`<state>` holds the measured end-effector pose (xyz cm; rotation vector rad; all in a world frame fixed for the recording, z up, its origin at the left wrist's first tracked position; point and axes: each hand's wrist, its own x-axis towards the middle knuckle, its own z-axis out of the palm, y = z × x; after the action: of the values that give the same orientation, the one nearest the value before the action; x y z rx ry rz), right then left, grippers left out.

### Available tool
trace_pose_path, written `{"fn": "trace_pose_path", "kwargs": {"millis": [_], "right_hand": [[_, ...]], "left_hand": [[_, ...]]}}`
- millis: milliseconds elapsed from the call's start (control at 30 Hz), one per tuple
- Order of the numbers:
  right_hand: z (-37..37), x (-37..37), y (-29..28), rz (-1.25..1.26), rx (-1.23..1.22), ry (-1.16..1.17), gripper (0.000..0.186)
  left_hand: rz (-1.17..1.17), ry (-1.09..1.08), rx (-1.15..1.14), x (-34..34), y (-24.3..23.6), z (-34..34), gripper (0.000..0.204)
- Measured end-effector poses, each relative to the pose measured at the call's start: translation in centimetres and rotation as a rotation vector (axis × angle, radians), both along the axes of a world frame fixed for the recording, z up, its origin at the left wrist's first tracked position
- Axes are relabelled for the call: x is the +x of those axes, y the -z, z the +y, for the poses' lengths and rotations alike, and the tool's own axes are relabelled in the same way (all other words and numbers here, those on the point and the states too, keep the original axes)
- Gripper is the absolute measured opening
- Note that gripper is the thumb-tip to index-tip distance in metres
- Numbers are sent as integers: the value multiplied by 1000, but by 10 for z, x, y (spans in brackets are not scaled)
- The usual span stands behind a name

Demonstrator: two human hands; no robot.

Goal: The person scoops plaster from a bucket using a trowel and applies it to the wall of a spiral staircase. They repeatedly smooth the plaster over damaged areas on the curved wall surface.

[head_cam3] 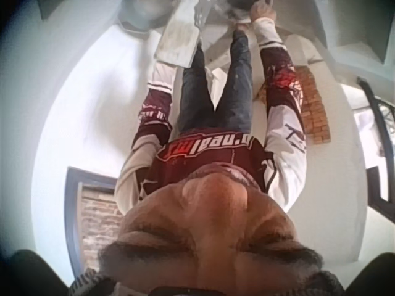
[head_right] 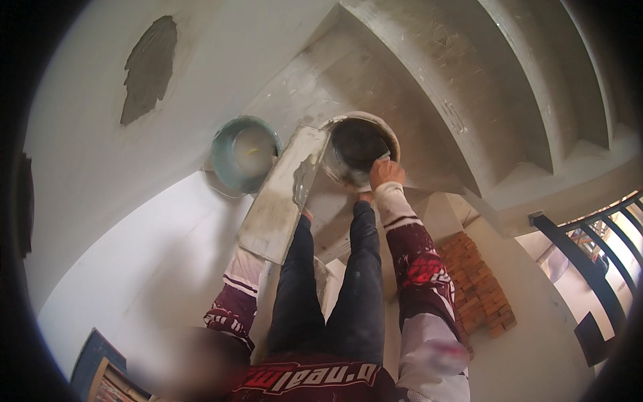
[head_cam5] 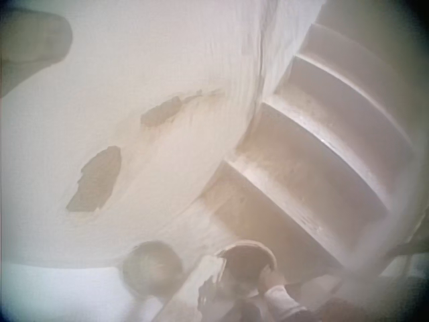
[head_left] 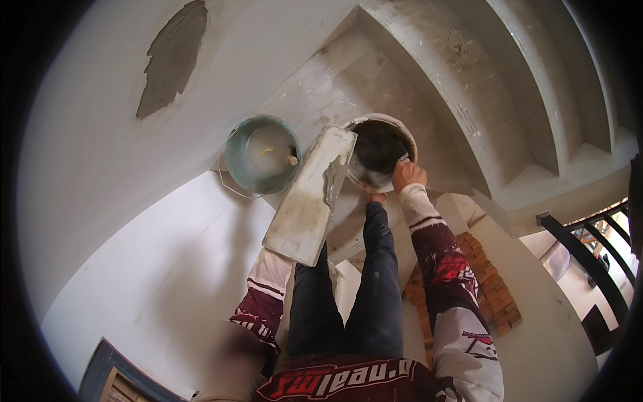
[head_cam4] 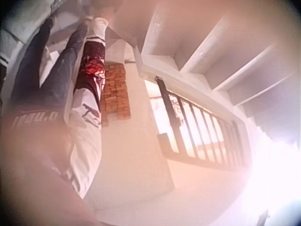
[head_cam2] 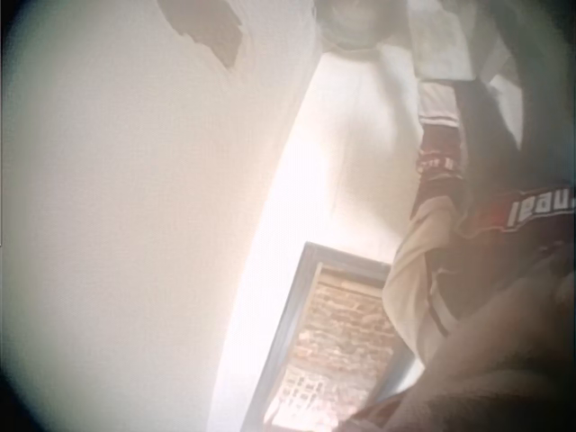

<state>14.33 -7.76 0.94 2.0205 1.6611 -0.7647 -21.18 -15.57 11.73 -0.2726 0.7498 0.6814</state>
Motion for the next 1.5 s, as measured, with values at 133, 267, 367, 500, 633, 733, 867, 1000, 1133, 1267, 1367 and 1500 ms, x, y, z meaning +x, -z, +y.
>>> {"fn": "trace_pose_path", "kwargs": {"millis": [133, 267, 367, 500, 633, 733, 867, 1000, 1133, 1267, 1367, 1500], "right_hand": [[5, -20, 2, 101, -120, 159, 36], [-8, -25, 4, 187, -183, 395, 49], [-20, -22, 10, 245, -230, 430, 50], [-42, -16, 28, 305, -195, 379, 51], [-42, -28, 25, 305, -153, 312, 48], [-27, -42, -2, 316, -137, 289, 44], [-26, -42, -1, 254, -128, 132, 41], [-30, -42, 1, 345, -48, 165, 36], [-27, -19, -2, 662, -208, 512, 36], [-53, 21, -11, 990, -327, 937, 42], [-75, 24, -42, 1127, -252, 979, 45], [-98, 6, -103, 1084, 106, 913, 47]], "left_hand": [[13, -27, -6, -11, -1, -9, 70], [16, -33, -4, -14, -1, -12, 70], [10, -30, 10, -16, -1, -11, 69], [15, -16, 14, -12, 1, -9, 69], [21, -8, 8, -10, 1, -8, 69], [27, -4, 4, -10, 0, -8, 68], [11, 7, 3, -3, 3, -2, 68], [-1, -1, -4, 1, 6, 0, 68], [2, -6, 10, 5, 10, 5, 67], [-19, -1, 24, 21, 24, 21, 67], [10, -12, 38, 22, 27, 30, 67], [13, -25, 41, 37, 36, 42, 67]]}}
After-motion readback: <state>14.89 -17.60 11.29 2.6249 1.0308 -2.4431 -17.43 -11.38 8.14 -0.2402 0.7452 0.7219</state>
